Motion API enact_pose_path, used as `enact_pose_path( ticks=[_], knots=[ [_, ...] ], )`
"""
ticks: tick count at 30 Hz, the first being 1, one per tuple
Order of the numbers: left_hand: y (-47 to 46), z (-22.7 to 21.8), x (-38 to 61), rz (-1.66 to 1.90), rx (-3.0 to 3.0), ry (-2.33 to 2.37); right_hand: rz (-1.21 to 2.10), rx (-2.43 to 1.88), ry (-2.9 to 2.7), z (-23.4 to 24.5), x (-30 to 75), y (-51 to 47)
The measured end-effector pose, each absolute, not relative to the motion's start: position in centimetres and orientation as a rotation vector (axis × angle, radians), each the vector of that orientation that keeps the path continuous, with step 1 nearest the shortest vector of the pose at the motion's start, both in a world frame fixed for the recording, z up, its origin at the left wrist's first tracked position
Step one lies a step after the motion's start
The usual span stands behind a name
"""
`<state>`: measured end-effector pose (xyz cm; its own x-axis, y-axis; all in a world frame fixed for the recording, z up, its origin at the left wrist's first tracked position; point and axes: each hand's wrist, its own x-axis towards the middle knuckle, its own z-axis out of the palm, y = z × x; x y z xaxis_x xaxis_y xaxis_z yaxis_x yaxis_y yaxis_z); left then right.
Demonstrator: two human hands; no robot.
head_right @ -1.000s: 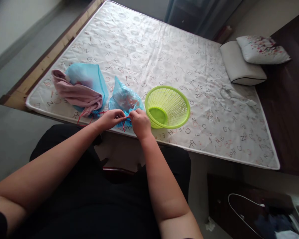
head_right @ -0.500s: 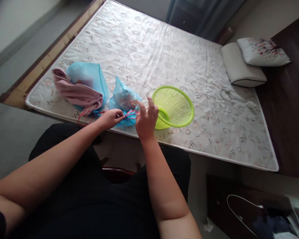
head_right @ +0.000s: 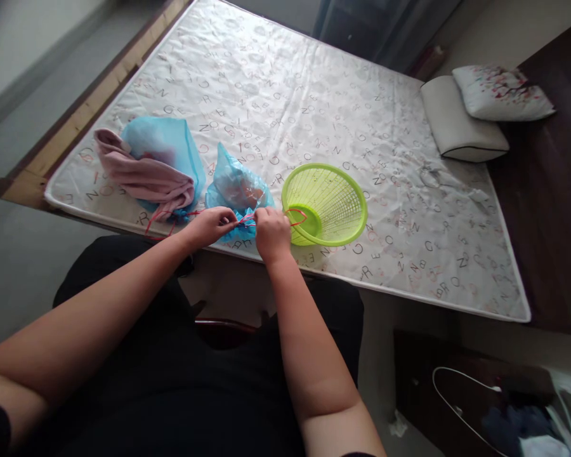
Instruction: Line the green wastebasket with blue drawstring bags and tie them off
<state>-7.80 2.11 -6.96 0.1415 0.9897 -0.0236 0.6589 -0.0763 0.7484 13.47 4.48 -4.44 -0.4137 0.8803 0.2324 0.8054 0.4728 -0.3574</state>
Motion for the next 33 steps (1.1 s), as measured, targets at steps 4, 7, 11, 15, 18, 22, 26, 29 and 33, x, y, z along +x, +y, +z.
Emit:
enact_pose_path(
  ticks=[4,7,11,15,18,22,26,29,33],
  knots=[
    [2.2,-7.2,-8.1,0.657,1.750,1.679,0.266,-1.465,-2.087,-4.5,13.7,4.6],
    [2.3,-7.3,-8.1,0.625,1.721,1.681,0.275,-1.458,-1.959,-4.6,13.7,4.6],
    [2.3,-8.0,-8.6,0.541,1.746,1.762,0.241,-1.491,-1.724,-4.4,14.5,5.2],
    [2.1,-9.9,-10.1,0.353,1.655,1.841,0.316,-1.530,-1.456,-4.1,15.6,6.2],
    [1.9,-10.8,-10.8,0.261,1.640,1.887,0.463,-1.491,-1.367,-4.1,15.5,6.3],
    [1.7,-9.4,-9.6,0.441,1.800,1.853,0.681,-1.339,-1.392,-4.1,14.3,5.4],
    [1.5,-7.2,-7.4,0.705,1.865,1.466,0.936,-1.135,-1.436,-3.8,13.2,4.4],
    [1.6,-6.9,-6.8,0.733,1.806,1.401,1.164,-0.966,-1.555,-3.2,12.8,3.7],
    [2.0,-7.4,-7.4,0.674,1.697,1.543,1.254,-0.933,-1.547,-2.5,13.0,3.4]
  ],
)
